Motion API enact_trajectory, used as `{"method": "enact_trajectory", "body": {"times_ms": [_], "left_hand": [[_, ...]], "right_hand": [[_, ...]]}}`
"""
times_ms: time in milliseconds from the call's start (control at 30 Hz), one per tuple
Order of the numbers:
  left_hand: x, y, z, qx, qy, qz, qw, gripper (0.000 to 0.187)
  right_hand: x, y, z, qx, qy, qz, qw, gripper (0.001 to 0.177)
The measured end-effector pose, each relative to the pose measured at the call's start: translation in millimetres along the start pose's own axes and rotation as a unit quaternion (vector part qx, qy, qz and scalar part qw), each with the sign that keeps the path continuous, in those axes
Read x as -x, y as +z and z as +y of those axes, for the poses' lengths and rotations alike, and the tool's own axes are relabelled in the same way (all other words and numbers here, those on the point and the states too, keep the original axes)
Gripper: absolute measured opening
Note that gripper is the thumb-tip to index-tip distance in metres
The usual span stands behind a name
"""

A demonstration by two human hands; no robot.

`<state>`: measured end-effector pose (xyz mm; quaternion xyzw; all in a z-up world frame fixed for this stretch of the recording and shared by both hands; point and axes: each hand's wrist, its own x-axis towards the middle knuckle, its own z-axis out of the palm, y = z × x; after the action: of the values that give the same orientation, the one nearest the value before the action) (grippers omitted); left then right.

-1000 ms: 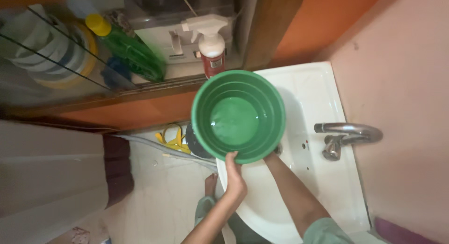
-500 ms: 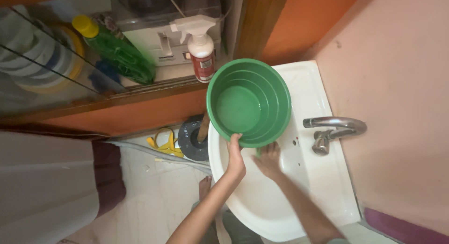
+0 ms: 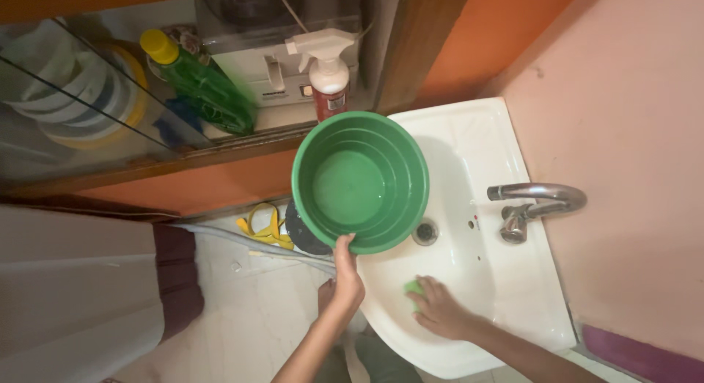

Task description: The person cleans a white bathroom sink using a green sponge. They repeatedly scrub the basin and faucet area, occasionally lifting a green plastic basin to rinse the sponge or pour water into the sink.

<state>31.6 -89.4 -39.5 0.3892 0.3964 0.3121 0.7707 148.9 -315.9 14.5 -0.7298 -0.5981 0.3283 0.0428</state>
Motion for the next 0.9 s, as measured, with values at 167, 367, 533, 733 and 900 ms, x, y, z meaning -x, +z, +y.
{"method": "enact_trajectory", "body": {"times_ms": [167,367,533,733,900], "left_hand": [[10.4,-12.7,-7.2,-0.043,0.122,-0.055,0.99,0.035],[18.5,-17.5,5.1,-0.016,0.132,-0.041,0.99,0.035],[19.3,-15.6,49.0,0.195,-0.095,0.073,0.973,0.038],[27.7,-11.8,73.1,0.173,-0.052,0.113,0.977,0.039],[32.5,2.5,74.1,0.253,-0.082,0.034,0.963,0.041]], "right_hand": [[-107.4,23.8,-29.1,-0.165,-0.01,0.222,0.961,0.058],[-194.8,-36.4,83.1,0.152,0.227,0.241,0.931,0.059],[-100.1,-5.6,92.3,0.282,0.202,0.18,0.92,0.07],[-84.2,93.7,-19.9,-0.339,0.115,0.259,0.897,0.074],[-206.1,68.0,-8.0,-0.527,0.235,0.307,0.757,0.05]]}}
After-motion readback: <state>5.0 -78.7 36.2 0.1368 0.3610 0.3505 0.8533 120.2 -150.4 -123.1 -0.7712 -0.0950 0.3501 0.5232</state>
